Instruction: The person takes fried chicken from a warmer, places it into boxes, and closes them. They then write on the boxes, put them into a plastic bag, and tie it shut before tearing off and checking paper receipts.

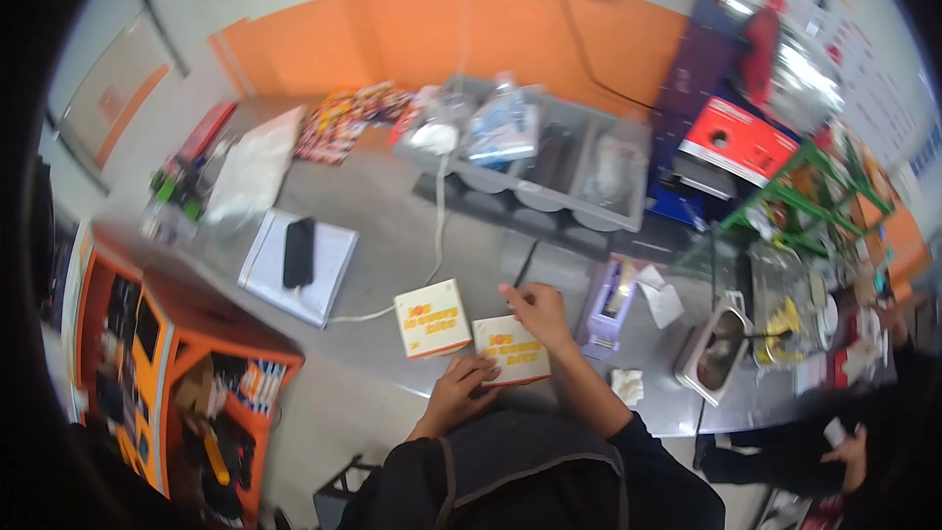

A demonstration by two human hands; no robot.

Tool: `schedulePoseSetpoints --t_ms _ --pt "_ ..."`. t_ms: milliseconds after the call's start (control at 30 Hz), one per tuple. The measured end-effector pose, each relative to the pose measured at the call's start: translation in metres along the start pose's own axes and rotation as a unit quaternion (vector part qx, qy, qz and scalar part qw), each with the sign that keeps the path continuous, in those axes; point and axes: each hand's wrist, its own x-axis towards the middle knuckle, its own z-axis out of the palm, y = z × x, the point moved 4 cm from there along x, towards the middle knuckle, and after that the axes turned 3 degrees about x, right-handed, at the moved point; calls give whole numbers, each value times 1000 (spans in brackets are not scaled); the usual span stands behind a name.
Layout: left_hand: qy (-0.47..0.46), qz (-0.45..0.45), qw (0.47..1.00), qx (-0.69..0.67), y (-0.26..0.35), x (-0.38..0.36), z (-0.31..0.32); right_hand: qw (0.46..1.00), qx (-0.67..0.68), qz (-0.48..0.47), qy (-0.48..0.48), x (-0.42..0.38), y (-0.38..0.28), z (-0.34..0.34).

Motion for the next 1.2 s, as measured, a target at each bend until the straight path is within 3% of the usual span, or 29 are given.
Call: schedulePoseSetpoints --t_ms 67,133,167,200,267,300,367,400,433,467,633,700,900,1000,1200 --pt "13 -23 997 75 4 0 -1 998 -20 -13 58 -10 -6 -14" --pt "-32 -33 997 66 4 3 4 975 -57 -132 170 -27 -12 -30" --pt "-34 -28 995 92 10 7 1 957 -47 -142 249 -45 -26 -41" --pt "-33 -25 992 118 14 10 -1 954 -46 -136 265 -51 -19 -51" --pt "-55 -4 993 102 13 21 0 789 -191 -238 534 -80 -8 -85" --pt "-55 16 988 143 20 33 -5 785 -190 -233 541 -87 10 -95" --pt "-71 39 976 202 19 46 -5 835 -218 -72 500 -95 55 -106" --pt "-77 44 975 202 13 50 -2 833 -216 -66 504 -98 55 -108" --pt "-107 55 975 187 7 51 5 917 -3 5 398 -93 66 -107" --pt "-136 64 974 172 5 53 10 938 211 73 265 -87 73 -100" --pt "-135 55 970 196 3 60 20 933 238 15 269 -93 79 -95" --pt "-128 52 969 206 2 64 26 897 195 -44 394 -111 82 -84" --pt "-126 -11 966 224 3 76 32 855 354 -80 370 -131 90 -69" --pt "-138 -42 965 220 -1 79 36 879 293 -105 360 -135 77 -68" --pt "-129 -42 965 224 2 86 39 881 318 -141 322 -145 87 -63"
